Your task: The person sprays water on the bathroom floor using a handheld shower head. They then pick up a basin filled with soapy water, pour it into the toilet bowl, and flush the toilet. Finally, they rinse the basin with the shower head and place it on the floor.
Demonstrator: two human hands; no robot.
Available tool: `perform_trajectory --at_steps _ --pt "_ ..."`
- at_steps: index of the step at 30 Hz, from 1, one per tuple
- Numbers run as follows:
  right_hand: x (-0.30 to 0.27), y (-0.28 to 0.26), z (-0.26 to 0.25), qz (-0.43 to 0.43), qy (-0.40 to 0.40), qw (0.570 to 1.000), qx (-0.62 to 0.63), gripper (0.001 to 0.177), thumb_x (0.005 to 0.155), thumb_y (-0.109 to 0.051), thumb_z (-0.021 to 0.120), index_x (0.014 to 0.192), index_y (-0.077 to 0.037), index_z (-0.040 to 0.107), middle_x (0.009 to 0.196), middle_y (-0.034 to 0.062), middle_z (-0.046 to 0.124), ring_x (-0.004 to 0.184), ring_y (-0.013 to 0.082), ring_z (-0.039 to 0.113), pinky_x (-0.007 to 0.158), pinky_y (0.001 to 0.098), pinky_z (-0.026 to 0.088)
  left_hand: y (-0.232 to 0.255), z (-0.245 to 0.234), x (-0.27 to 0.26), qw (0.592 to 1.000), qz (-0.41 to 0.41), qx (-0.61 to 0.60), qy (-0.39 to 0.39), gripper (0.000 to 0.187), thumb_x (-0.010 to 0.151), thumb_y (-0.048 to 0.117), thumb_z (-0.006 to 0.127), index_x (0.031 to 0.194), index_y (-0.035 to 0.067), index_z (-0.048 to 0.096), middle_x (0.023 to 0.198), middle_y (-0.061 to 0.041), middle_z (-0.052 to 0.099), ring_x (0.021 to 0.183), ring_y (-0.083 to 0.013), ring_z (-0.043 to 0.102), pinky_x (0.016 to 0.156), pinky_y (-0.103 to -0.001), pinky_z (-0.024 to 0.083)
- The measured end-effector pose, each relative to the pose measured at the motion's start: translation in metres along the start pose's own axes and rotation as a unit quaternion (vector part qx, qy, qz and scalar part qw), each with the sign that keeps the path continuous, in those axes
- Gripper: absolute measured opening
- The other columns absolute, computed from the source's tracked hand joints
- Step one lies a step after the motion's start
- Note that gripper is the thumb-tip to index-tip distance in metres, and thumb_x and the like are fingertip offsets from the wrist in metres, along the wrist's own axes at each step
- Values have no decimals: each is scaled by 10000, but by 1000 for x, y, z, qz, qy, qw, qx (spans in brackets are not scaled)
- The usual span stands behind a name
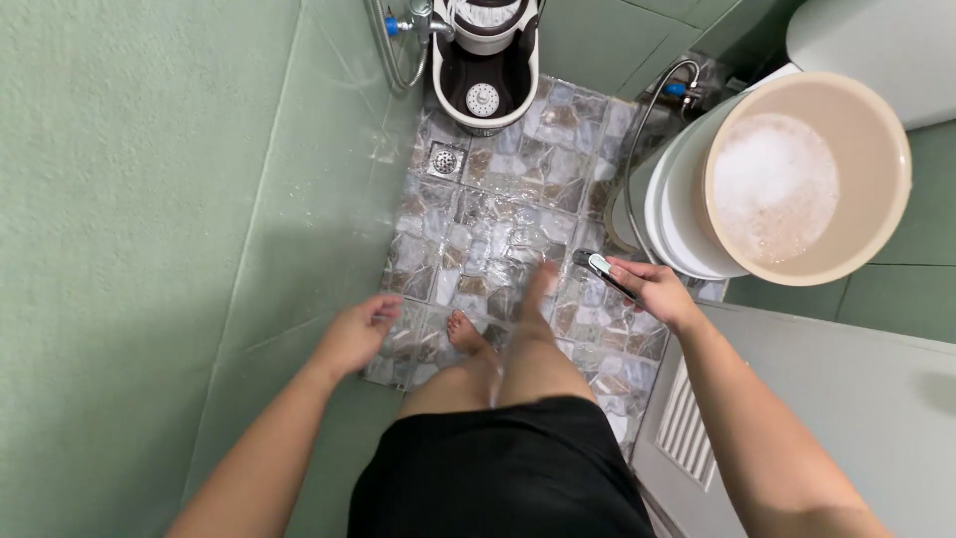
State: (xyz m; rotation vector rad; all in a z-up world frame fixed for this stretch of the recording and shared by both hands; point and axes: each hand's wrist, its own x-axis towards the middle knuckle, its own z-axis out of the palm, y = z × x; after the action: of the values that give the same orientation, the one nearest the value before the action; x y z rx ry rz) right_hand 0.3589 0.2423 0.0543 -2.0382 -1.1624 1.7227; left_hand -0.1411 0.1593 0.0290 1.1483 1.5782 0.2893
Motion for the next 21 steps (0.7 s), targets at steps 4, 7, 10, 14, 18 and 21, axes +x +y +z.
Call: perform_trajectory --at_steps 4,7,10,14,18,21 --pt "16 -2 -5 8 3 1000 -29 431 935 -409 678 1313 -212 742 815 -14 684 640 91 554 568 288 487 -9 -14 -6 999 6 25 46 361 946 102 595 1296 142 673 1170 -67 778 1048 -170 729 947 -323 544" --pt "31 5 -7 28 7 999 -23 440 934 -419 676 1314 -205 735 827 -26 688 639 103 561 583 277 472 -5 -27 7 990 7 20 136 360 982 92 569 1330 139 646 1211 -61 757 1055 -174 713 940 -324 543" --pt "33 14 -14 34 23 999 -34 444 928 -421 686 1307 -199 751 796 7 677 657 98 570 573 291 482 12 -19 24 987 13 -63 146 404 954 53 569 1346 134 620 1231 -53 748 1069 -156 707 943 -308 534" --pt "27 30 -27 56 46 996 44 430 945 -396 671 1312 -181 734 812 -12 661 645 112 570 560 282 456 29 -3 19 991 7 -71 117 434 950 61 596 1375 145 588 1217 -47 755 1041 -150 704 931 -298 530" --pt "31 43 -27 38 66 991 113 413 949 -337 653 1307 -143 720 831 -15 686 623 115 580 532 291 454 46 -13 13 994 18 -65 89 432 958 65 578 1381 149 579 1217 -41 752 1053 -144 707 928 -299 529" --pt "30 55 -19 21 50 988 145 406 960 -309 657 1319 -131 724 809 4 669 606 116 578 529 281 449 60 -19 14 997 3 -15 80 423 950 70 593 1365 150 601 1234 -24 749 1041 -157 714 929 -301 533"
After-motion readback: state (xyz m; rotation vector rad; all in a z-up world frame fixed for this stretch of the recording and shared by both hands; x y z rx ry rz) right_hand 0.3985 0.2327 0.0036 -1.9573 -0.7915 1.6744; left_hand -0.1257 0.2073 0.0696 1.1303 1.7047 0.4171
